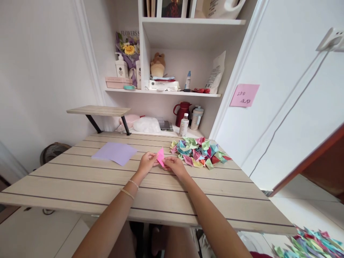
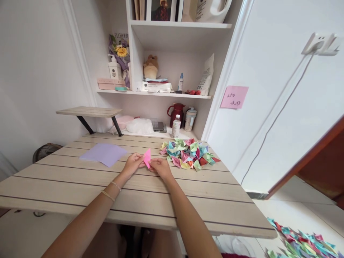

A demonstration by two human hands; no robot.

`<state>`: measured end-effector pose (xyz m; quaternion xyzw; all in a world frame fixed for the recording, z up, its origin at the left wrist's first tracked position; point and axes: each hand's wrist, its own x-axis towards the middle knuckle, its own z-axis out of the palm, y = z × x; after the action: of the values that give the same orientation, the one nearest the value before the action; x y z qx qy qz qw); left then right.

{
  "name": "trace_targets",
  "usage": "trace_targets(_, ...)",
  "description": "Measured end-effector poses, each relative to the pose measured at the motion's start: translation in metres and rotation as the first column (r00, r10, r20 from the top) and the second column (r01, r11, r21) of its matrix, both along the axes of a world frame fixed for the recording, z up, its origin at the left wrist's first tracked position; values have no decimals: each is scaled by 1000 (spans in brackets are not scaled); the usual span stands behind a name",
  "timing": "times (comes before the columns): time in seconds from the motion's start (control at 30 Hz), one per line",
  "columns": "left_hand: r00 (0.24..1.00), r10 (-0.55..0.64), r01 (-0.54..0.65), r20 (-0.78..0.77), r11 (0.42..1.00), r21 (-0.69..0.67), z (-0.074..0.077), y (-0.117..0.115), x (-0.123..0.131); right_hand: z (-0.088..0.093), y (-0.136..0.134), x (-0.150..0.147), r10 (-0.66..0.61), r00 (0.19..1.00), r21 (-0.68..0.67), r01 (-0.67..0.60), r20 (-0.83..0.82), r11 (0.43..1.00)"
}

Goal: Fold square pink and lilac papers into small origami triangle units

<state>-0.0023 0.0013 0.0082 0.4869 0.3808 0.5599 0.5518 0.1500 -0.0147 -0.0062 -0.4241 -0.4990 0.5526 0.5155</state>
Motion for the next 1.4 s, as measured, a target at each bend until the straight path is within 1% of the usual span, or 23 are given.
trace_targets(0.1, 999, 31, -31, -12, 1000, -2, -1, 0, 1, 1, -3, -1, 1, 996, 78, -8, 94, 997)
trace_targets(0.23, 999, 45, -45, -6, 999, -15, -1, 0, 3, 4, -6, -1, -125, 950, 262, 48, 286, 964)
trace_targets(0.3, 999, 53, -53, 1, 998, -14, -1, 0, 2, 7, -8, -1, -156, 934, 326, 46, 320, 944)
trace_targets(0.47, 999, 24, -24, -27, 1000, -11, -2, 2, 0, 10, -9, 0, -112, 930, 382, -33, 351, 923)
trace_targets(0.53, 999, 22, -23, -49, 1000, -7, -2, 2, 0, 9, -7, 0, -104, 947, 375, -19, 304, 927)
trace_targets(0.6, 998, 22, -23, -65, 1000, -3, -3, 3, 1, 6, -5, 0, -97, 972, 347, 17, 214, 938)
trace_targets(0.7, 998, 0, 0, -69, 1000, -3, -3, 2, 2, 4, -3, 0, -88, 992, 278, 60, 92, 959)
trace_targets(0.77, 997, -32, 32, -71, 999, -3, -3, 2, 2, 3, -2, 1, -95, 994, 225, 81, 53, 971)
trace_targets(0.9, 993, -97, 98, -70, 995, 10, -2, 0, 2, 3, -1, 2, -112, 993, 155, 107, 22, 982)
trace_targets(1.03, 989, -138, 139, -59, 990, 12, -1, 0, 2, 3, 0, 4, -130, 992, 141, 129, -3, 982)
trace_targets(1.1, 989, -140, 142, -57, 990, 22, 0, 0, 2, 5, -1, 5, -142, 990, 151, 140, -2, 979)
trace_targets(1.2, 987, -138, 141, -76, 989, 34, 2, 0, 3, 11, -3, 8, -129, 990, 173, 117, 56, 978)
trace_targets(1.27, 983, -161, 165, -88, 986, 36, 3, -1, 3, 14, -4, 10, -99, 992, 174, 85, 76, 981)
trace_targets(1.4, 964, -250, 255, -96, 966, 47, 3, -3, 4, 16, -4, 13, -72, 997, 106, 73, -17, 992)
